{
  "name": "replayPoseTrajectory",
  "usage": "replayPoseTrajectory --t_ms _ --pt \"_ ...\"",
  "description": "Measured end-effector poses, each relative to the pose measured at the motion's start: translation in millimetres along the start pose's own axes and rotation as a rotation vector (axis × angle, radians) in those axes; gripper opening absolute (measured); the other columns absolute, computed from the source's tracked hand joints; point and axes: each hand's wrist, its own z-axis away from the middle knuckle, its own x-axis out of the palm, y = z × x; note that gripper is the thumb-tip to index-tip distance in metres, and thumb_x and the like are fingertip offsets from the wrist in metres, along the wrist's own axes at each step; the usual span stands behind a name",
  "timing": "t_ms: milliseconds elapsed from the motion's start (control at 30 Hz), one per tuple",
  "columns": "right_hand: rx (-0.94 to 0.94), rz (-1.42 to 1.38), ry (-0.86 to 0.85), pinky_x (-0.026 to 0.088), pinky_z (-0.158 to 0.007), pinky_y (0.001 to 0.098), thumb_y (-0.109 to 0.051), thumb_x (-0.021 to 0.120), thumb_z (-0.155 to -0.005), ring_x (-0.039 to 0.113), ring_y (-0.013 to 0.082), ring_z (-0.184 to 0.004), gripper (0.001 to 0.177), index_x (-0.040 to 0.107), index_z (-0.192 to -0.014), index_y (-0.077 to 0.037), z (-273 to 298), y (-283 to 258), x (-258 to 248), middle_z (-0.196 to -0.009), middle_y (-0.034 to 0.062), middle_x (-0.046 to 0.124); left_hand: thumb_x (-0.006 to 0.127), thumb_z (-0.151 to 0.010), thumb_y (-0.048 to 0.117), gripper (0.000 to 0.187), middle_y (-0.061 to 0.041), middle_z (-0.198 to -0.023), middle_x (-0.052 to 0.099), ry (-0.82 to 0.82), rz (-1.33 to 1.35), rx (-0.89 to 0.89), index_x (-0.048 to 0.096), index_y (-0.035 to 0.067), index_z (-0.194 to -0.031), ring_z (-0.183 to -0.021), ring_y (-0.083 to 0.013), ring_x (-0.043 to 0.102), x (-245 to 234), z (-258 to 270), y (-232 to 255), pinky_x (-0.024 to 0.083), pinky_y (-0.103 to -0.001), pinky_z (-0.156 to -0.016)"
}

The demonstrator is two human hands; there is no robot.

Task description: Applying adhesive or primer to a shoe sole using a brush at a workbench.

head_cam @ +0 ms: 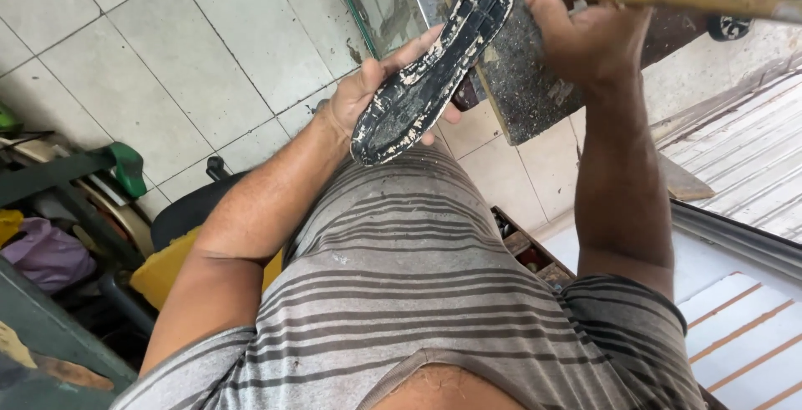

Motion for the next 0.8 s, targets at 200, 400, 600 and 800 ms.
replayPoseTrajectory --t_ms 200,400,600,800 --pt "-0.068 -0.16 -0.163 0.045 -0.056 0.0374 0.009 0.066 -0.093 0.057 0.0211 -0.058 0.013 0.062 -0.083 0.002 20.4 -30.2 2.8 -0.07 0.0134 0.061 0.081 -0.083 0.042 0.125 -0.03 -0.163 0.029 -0.006 0.018 0.001 -0.005 0.024 -0.171 -0.135 -0.0602 0.048 9.0 0.2 0.0 0.056 -0.071 -0.097" --pt "0.165 -0.37 -0.019 0.046 -0.054 0.0343 0.023 0.058 -0.102 0.058 0.0238 -0.062 0.022 0.059 -0.093 0.003 19.0 -31.5 -54.6 -0.075 0.0144 0.057 0.07 -0.09 0.057 0.091 -0.033 -0.156 0.038 0.017 -0.037 -0.003 0.031 0.009 -0.157 -0.14 -0.0604 0.045 27.0 -1.4 5.2 0.048 -0.078 -0.104" --pt "0.445 -0.228 0.179 0.067 -0.069 0.0421 0.023 0.051 -0.102 0.068 0.0307 -0.081 0.016 0.052 -0.103 0.007 12.7 -17.0 -99.2 -0.092 0.0186 0.056 0.068 -0.073 0.066 0.123 -0.032 -0.164 0.023 0.117 -0.025 0.038 0.015 0.001 -0.162 -0.149 -0.0572 0.029 67.5 -9.6 13.3 0.032 -0.076 -0.116" --pt "0.324 0.101 -0.01 0.061 -0.07 0.036 0.023 0.078 -0.103 0.071 0.0262 -0.088 0.022 0.062 -0.101 0.008 11.9 -8.0 -84.7 -0.097 0.0194 0.07 0.058 -0.076 0.073 0.122 -0.024 -0.173 0.004 0.021 -0.089 0.034 0.002 0.008 -0.164 -0.158 -0.0594 0.008 60.5 -0.1 3.0 0.026 -0.083 -0.115"
